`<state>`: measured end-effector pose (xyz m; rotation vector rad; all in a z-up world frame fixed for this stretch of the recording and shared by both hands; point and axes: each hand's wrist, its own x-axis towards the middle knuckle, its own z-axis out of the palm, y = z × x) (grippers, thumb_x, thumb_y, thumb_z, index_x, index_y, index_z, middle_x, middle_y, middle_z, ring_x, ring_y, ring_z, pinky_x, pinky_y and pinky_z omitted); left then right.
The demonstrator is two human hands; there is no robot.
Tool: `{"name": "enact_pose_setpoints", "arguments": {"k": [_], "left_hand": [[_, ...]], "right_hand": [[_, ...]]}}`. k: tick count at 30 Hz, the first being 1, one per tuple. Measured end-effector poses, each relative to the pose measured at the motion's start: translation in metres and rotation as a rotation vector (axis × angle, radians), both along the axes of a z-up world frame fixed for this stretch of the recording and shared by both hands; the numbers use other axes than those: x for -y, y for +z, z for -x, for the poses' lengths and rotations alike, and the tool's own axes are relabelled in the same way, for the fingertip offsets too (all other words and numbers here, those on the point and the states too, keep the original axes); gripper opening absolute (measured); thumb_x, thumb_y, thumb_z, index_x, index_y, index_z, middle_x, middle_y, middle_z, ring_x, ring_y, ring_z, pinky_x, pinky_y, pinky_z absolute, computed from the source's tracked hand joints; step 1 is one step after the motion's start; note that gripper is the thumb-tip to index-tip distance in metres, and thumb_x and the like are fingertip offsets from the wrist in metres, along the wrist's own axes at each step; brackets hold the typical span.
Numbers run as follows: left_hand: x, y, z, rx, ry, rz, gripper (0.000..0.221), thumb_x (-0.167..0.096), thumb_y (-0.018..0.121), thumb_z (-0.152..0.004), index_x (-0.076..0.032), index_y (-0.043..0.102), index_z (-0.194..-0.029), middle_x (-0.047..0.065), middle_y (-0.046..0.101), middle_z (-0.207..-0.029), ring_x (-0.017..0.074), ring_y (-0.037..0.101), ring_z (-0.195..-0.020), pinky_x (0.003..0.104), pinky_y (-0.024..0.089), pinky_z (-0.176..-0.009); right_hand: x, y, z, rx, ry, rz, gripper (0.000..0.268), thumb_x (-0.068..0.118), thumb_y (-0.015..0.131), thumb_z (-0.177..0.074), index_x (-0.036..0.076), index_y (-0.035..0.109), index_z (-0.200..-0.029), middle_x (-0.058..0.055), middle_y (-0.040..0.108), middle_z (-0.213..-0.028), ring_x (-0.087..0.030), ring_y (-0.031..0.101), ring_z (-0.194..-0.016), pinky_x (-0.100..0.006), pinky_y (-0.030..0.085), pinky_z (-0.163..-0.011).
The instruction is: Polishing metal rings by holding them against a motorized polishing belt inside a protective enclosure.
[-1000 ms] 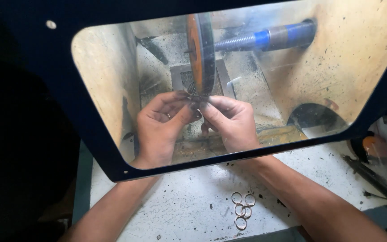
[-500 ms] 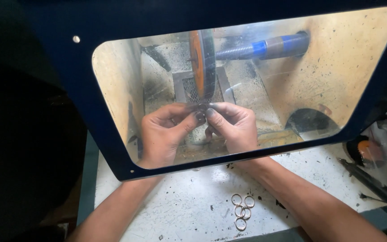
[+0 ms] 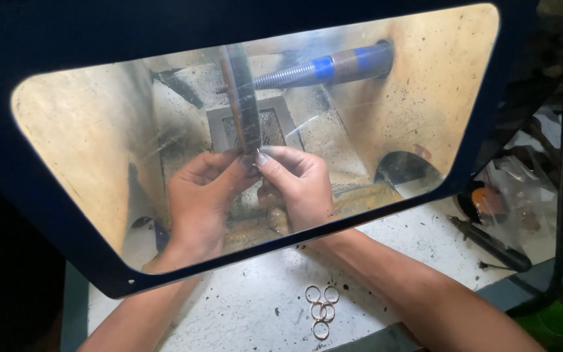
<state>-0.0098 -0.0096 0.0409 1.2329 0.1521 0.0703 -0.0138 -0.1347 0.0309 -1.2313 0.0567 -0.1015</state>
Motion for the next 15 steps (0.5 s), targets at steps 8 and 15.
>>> {"name": "enact_pose_setpoints", "arguments": {"k": [8, 15], "left_hand": [[0.0, -0.007, -0.003, 0.014, -0.004, -0.011, 0.022, -0.004, 0.082, -0.084, 0.001, 0.069, -0.102, 0.017, 0.076, -0.089, 0.0215, 0.077, -0.083, 0.042, 0.07, -0.084], [0.001, -0.016, -0.005, 0.015, -0.006, 0.014, 0.026, -0.004, 0.081, -0.085, 0.0, 0.067, -0.106, 0.017, 0.075, -0.089, 0.0239, 0.077, -0.083, 0.043, 0.069, -0.084]], "right_hand": [[0.002, -0.001, -0.001, -0.003, -0.01, -0.015, 0.031, 0.014, 0.078, -0.087, -0.005, 0.076, -0.112, -0.018, 0.065, -0.065, -0.022, 0.067, -0.054, -0.041, 0.064, -0.047], [0.006, 0.004, 0.004, -0.005, 0.012, -0.034, 0.031, 0.013, 0.08, -0.085, -0.005, 0.077, -0.111, -0.023, 0.071, -0.073, -0.017, 0.063, -0.062, -0.037, 0.064, -0.052]]}}
